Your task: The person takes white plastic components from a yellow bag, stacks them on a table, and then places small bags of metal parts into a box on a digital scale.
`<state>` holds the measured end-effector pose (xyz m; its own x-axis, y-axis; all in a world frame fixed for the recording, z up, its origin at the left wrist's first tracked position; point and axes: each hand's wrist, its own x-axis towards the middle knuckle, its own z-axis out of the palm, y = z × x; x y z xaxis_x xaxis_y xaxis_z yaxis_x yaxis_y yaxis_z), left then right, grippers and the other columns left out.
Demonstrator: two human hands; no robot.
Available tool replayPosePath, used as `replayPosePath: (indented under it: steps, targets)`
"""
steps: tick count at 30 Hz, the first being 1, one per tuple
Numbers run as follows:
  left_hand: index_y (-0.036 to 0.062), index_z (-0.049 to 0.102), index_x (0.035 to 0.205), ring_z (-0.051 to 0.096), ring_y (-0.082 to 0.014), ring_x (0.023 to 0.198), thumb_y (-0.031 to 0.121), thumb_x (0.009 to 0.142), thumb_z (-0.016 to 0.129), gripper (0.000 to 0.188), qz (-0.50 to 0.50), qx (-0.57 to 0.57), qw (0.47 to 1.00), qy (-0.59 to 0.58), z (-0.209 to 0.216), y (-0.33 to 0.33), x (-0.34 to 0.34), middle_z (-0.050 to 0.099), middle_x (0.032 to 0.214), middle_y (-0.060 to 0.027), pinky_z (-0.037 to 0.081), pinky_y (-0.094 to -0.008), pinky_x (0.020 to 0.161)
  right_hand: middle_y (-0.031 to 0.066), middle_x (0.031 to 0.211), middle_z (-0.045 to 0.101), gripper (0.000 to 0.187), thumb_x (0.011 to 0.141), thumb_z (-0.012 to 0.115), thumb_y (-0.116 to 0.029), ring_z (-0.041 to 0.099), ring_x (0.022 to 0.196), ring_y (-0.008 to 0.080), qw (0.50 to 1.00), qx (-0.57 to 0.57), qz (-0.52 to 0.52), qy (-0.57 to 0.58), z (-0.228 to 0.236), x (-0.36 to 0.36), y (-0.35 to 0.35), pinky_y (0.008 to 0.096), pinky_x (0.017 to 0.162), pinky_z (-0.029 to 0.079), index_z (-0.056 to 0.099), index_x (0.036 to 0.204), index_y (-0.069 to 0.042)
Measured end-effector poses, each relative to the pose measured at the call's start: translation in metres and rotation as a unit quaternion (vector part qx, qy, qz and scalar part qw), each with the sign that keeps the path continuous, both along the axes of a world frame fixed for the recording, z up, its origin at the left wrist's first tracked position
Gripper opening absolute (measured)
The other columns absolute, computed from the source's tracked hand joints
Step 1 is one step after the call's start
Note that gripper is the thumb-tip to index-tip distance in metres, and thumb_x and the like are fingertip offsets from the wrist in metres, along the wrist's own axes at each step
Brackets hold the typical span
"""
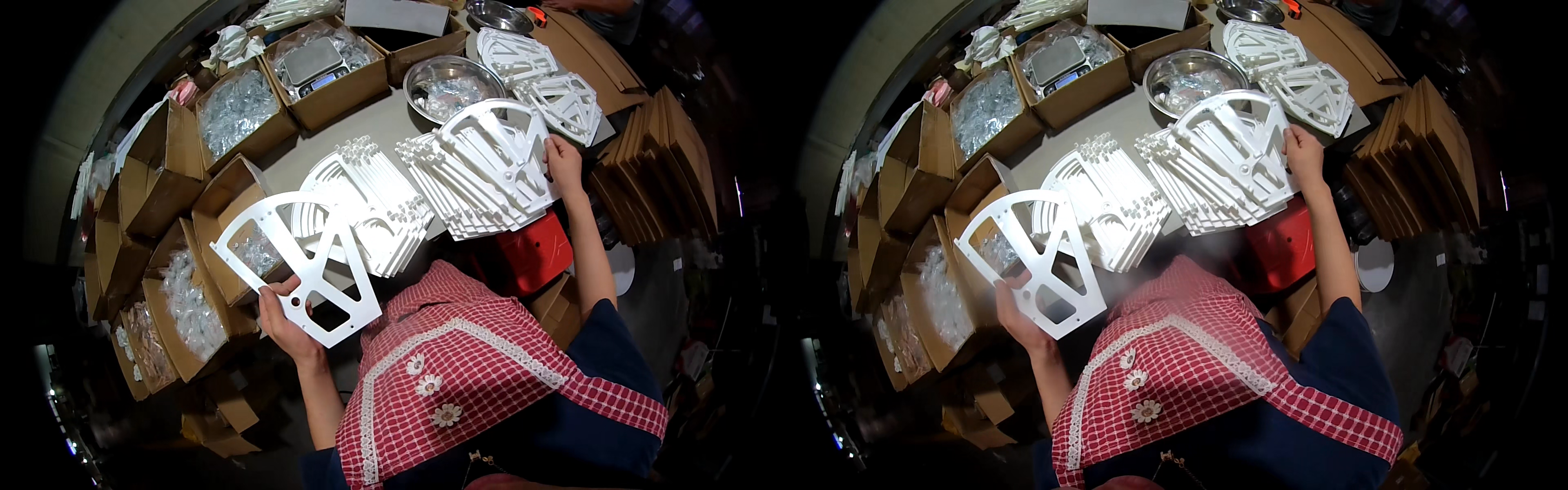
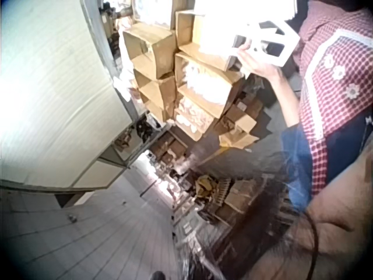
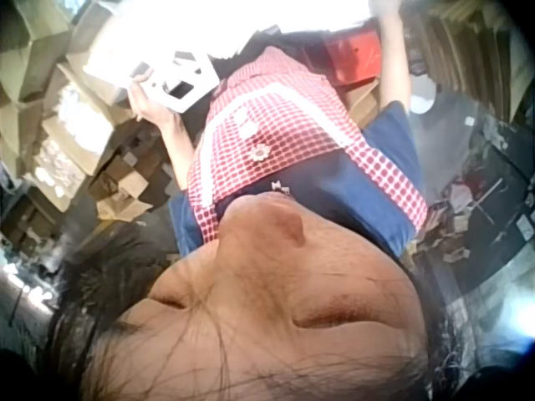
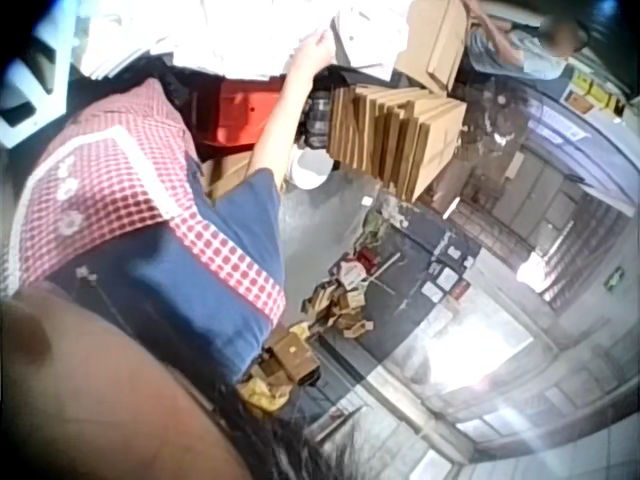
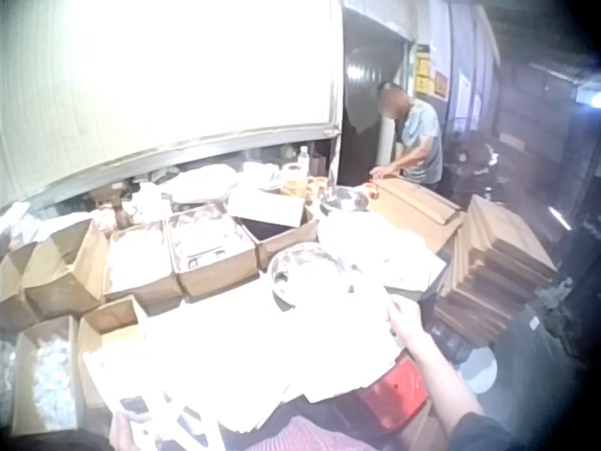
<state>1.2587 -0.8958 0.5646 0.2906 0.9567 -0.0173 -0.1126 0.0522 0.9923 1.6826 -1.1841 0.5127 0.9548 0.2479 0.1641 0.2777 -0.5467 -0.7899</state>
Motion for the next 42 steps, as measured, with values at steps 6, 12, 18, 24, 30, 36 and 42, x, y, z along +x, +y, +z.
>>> replayPosePath:
  steps: [6, 12, 18, 24, 30, 36, 42]
  targets:
    - [-0.0002, 0.050, 0.081, 0.059, -0.0196, 0.080, 0.033, 0.104, 0.032, 0.045, -0.039, -0.100, 0.985, -0.134, -0.006, 0.006, 0.002, 0.059, 0.102, -0.0196, 0.050, -0.0304, 0.071, 0.0190, 0.117, 0.056, 0.033, 0.080, 0.064, -0.016, 0.056, 0.098, 0.0395, 0.922, -0.206, 0.059, -0.324, 0.007, -0.035, 0.018, 0.0441, 0.085, 0.046, 0.062, 0.109, 0.000]
    - [-0.0030, 0.055, 0.102, 0.054, -0.0173, 0.098, 0.030, 0.100, 0.034, 0.039, -0.133, -0.008, 0.970, -0.202, 0.016, -0.008, 0.012, 0.047, 0.127, -0.0138, 0.044, -0.0317, 0.089, 0.0108, 0.118, 0.059, 0.039, 0.088, 0.063, -0.018, 0.060, 0.097, 0.0193, 0.924, 0.129, 0.359, 0.023, 0.054, -0.166, 0.105, 0.0321, 0.081, 0.050, 0.056, 0.124, -0.003]
    - [-0.0006, 0.065, 0.094, 0.046, -0.0295, 0.111, 0.014, 0.084, 0.064, 0.018, -0.110, 0.323, 0.928, 0.150, 0.036, -0.022, 0.049, 0.055, 0.116, -0.0154, 0.033, -0.0398, 0.098, 0.0128, 0.086, 0.065, 0.051, 0.091, 0.058, -0.013, 0.064, 0.070, 0.0184, 0.816, 0.121, 0.565, 0.026, 0.092, -0.256, 0.141, 0.0323, 0.065, 0.051, 0.041, 0.136, 0.001]
    - [0.0009, 0.061, 0.111, 0.052, -0.0238, 0.108, 0.010, 0.087, 0.062, 0.025, -0.054, 0.386, 0.904, 0.176, 0.013, -0.009, 0.063, 0.053, 0.123, -0.0135, 0.046, -0.0339, 0.085, 0.0052, 0.082, 0.064, 0.046, 0.094, 0.052, -0.011, 0.059, 0.056, 0.0102, 0.827, 0.149, 0.420, 0.344, 0.028, -0.225, 0.166, 0.0225, 0.047, 0.047, 0.040, 0.136, 0.000]
    - [0.0007, 0.061, 0.102, 0.053, -0.0156, 0.083, 0.019, 0.090, 0.063, 0.022, -0.062, 0.211, 0.929, 0.296, -0.027, -0.003, 0.012, 0.059, 0.098, -0.0078, 0.044, -0.0285, 0.072, 0.0117, 0.076, 0.063, 0.039, 0.091, 0.054, -0.018, 0.064, 0.062, 0.0232, 0.909, -0.097, 0.403, 0.041, 0.004, -0.210, 0.163, 0.0342, 0.054, 0.051, 0.051, 0.126, 0.000]
    - [0.0023, 0.060, 0.089, 0.049, -0.0070, 0.064, 0.027, 0.094, 0.061, 0.026, -0.176, 0.006, 0.959, 0.223, -0.070, -0.002, -0.005, 0.056, 0.070, 0.0012, 0.041, -0.0232, 0.057, 0.0121, 0.076, 0.059, 0.031, 0.083, 0.059, -0.015, 0.062, 0.064, 0.0294, 0.896, -0.153, 0.370, -0.190, 0.004, -0.226, 0.155, 0.0383, 0.054, 0.050, 0.059, 0.112, -0.003]
    - [0.0035, 0.059, 0.084, 0.049, -0.0044, 0.064, 0.026, 0.095, 0.060, 0.024, -0.216, -0.003, 0.956, 0.197, -0.062, -0.007, 0.017, 0.059, 0.075, 0.0009, 0.039, -0.0210, 0.055, 0.0112, 0.092, 0.058, 0.020, 0.076, 0.066, -0.012, 0.057, 0.088, 0.0286, 0.905, -0.085, 0.331, -0.254, 0.004, -0.205, 0.147, 0.0380, 0.074, 0.048, 0.066, 0.095, -0.005]
